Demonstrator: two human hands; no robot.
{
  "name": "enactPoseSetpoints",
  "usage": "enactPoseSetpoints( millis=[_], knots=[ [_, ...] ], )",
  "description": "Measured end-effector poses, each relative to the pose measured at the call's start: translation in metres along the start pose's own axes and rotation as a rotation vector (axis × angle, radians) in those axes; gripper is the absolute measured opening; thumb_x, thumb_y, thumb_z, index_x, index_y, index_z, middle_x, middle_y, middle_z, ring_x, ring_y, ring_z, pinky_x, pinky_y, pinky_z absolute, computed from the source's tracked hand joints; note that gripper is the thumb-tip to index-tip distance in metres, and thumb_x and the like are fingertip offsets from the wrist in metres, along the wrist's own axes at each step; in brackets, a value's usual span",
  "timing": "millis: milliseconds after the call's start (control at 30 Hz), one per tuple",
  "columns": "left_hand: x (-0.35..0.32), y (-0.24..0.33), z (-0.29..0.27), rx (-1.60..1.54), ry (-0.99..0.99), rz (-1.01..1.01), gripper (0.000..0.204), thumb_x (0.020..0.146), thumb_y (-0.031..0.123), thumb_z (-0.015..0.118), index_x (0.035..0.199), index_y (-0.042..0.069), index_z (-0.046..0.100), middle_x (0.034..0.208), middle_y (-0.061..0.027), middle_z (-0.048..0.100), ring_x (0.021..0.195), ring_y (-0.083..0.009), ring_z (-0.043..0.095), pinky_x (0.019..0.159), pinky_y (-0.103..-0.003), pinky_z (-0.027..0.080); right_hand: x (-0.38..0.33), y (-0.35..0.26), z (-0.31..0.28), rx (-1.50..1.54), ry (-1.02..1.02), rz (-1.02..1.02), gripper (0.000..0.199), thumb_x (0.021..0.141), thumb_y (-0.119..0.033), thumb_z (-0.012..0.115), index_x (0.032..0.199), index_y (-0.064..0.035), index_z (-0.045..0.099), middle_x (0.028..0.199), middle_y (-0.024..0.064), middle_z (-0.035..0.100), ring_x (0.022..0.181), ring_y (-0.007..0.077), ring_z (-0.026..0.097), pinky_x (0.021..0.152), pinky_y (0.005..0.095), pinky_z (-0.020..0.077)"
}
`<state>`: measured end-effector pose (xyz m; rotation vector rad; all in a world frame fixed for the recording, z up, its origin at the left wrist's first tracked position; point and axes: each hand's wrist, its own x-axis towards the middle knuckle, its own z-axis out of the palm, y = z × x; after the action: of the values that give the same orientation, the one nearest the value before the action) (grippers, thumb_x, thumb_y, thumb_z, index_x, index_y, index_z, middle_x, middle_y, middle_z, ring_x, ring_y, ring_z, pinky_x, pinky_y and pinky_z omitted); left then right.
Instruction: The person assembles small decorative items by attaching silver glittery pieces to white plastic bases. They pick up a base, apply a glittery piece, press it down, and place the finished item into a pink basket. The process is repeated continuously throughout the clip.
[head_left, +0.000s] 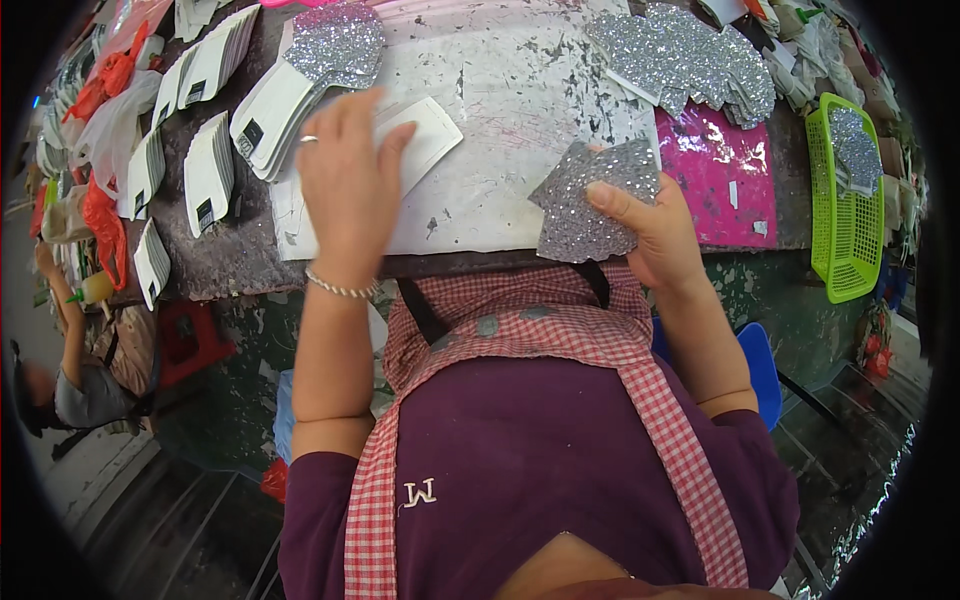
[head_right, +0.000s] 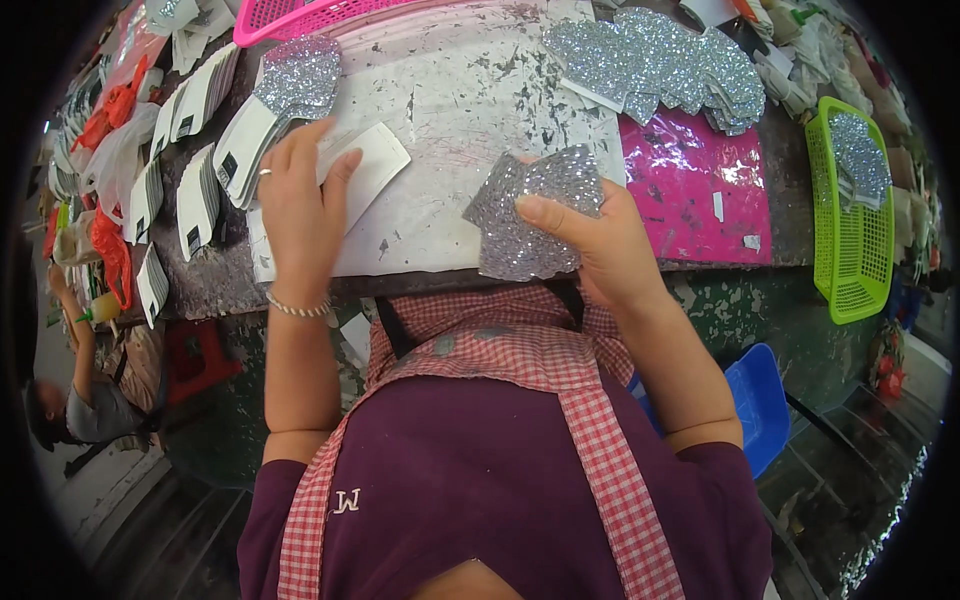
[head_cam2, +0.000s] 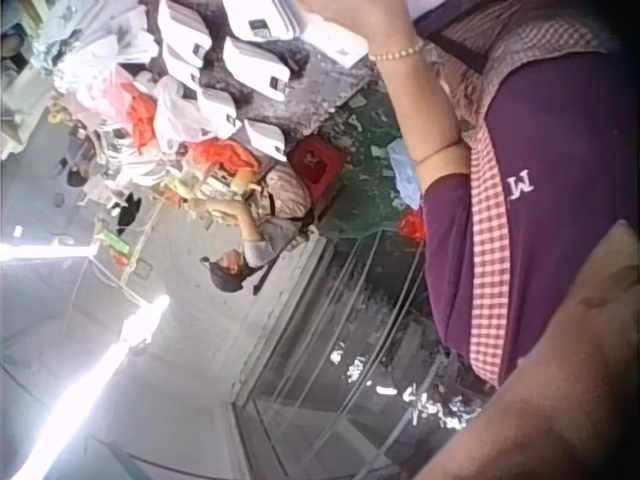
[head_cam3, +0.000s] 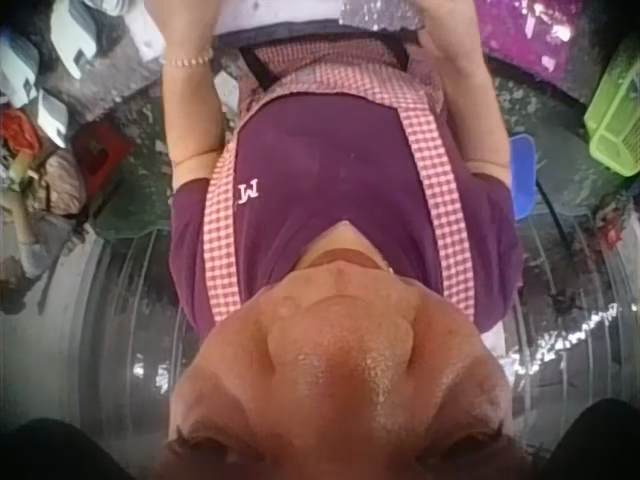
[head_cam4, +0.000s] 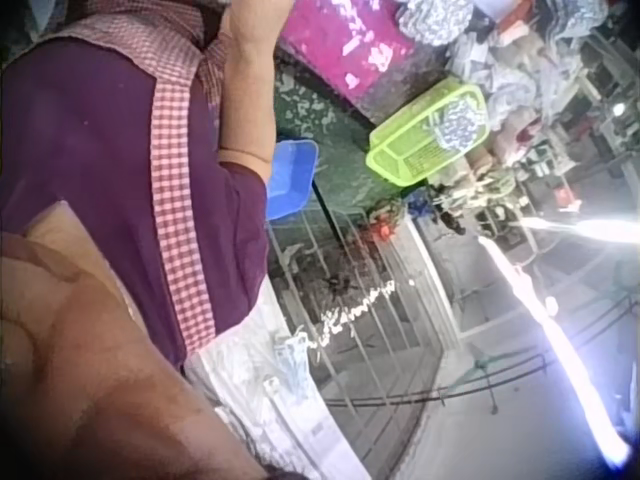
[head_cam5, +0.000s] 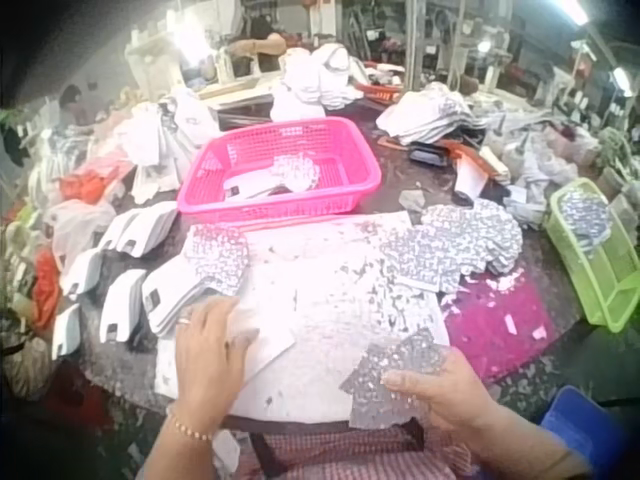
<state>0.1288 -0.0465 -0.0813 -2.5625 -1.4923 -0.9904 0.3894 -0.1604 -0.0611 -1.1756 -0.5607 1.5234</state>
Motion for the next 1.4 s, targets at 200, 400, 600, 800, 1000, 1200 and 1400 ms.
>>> enactPoseSetpoints(
  millis=[200,400,600,800,1000,1200,1400],
  knots=[
    [0.007,-0.002,-0.004,-0.296,-0.428,-0.298,0.030,0.083,0.024,0.080,0.100,0.002,0.067,0.101,-0.0123,0.068,0.100,-0.0301,0.060,0.088,-0.039,0.047,0.013,-0.014,-0.004,-0.251,-0.124,0.026,0.040,0.085,-0.014,0.081,0.117,0.0058,0.067,0.105,0.0117,0.073,0.092,0.0164,0.069,0.086,0.0314,0.0555],
    [-0.003,0.018,0.009,-0.182,-0.169,0.046,0.025,0.081,0.018,0.080,0.100,0.006,0.069,0.102,-0.0086,0.068,0.099,-0.0284,0.061,0.085,-0.038,0.048,0.037,-0.025,-0.007,-0.628,-0.139,-0.028,0.038,0.084,-0.022,0.081,0.106,0.0072,0.072,0.094,0.0112,0.074,0.084,0.0135,0.067,0.077,0.0297,0.0540],
    [-0.031,0.033,-0.001,-0.293,-0.251,0.154,0.019,0.080,0.010,0.078,0.099,0.010,0.071,0.108,-0.0033,0.069,0.101,-0.0276,0.064,0.086,-0.038,0.049,0.060,-0.021,0.004,-0.707,-0.161,0.019,0.041,0.083,-0.026,0.082,0.105,0.0079,0.072,0.091,0.0128,0.074,0.079,0.0149,0.067,0.074,0.0308,0.0537],
    [-0.043,0.038,0.004,-0.247,-0.189,0.116,0.019,0.080,0.009,0.077,0.099,0.011,0.072,0.109,-0.0035,0.069,0.104,-0.0265,0.064,0.087,-0.038,0.047,0.069,-0.009,0.004,-0.721,-0.167,0.005,0.042,0.083,-0.026,0.082,0.105,0.0077,0.072,0.091,0.0133,0.074,0.078,0.0160,0.068,0.072,0.0315,0.0540],
    [-0.044,0.036,0.006,-0.279,-0.191,0.111,0.027,0.078,0.007,0.078,0.104,0.012,0.071,0.110,-0.0044,0.068,0.106,-0.0270,0.063,0.090,-0.038,0.046,0.071,-0.013,0.007,-0.884,-0.154,0.005,0.040,0.081,-0.027,0.082,0.101,0.0073,0.073,0.085,0.0131,0.074,0.075,0.0141,0.066,0.070,0.0316,0.0533],
    [-0.052,0.031,0.006,-0.095,-0.229,0.294,0.051,0.079,0.010,0.066,0.129,0.017,0.068,0.120,-0.0054,0.060,0.116,-0.0233,0.057,0.093,-0.039,0.042,0.071,-0.008,0.005,-0.831,-0.149,-0.061,0.040,0.080,-0.028,0.081,0.097,0.0075,0.073,0.077,0.0102,0.070,0.067,0.0118,0.061,0.062,0.0306,0.0496],
    [-0.050,0.043,0.000,-0.052,-0.297,0.252,0.052,0.081,0.006,0.064,0.130,0.023,0.068,0.122,-0.0034,0.057,0.118,-0.0219,0.055,0.098,-0.040,0.040,0.072,-0.008,0.003,-0.912,-0.126,-0.023,0.040,0.079,-0.029,0.081,0.092,0.0077,0.071,0.068,0.0080,0.066,0.060,0.0107,0.057,0.055,0.0303,0.0463]
  ],
)
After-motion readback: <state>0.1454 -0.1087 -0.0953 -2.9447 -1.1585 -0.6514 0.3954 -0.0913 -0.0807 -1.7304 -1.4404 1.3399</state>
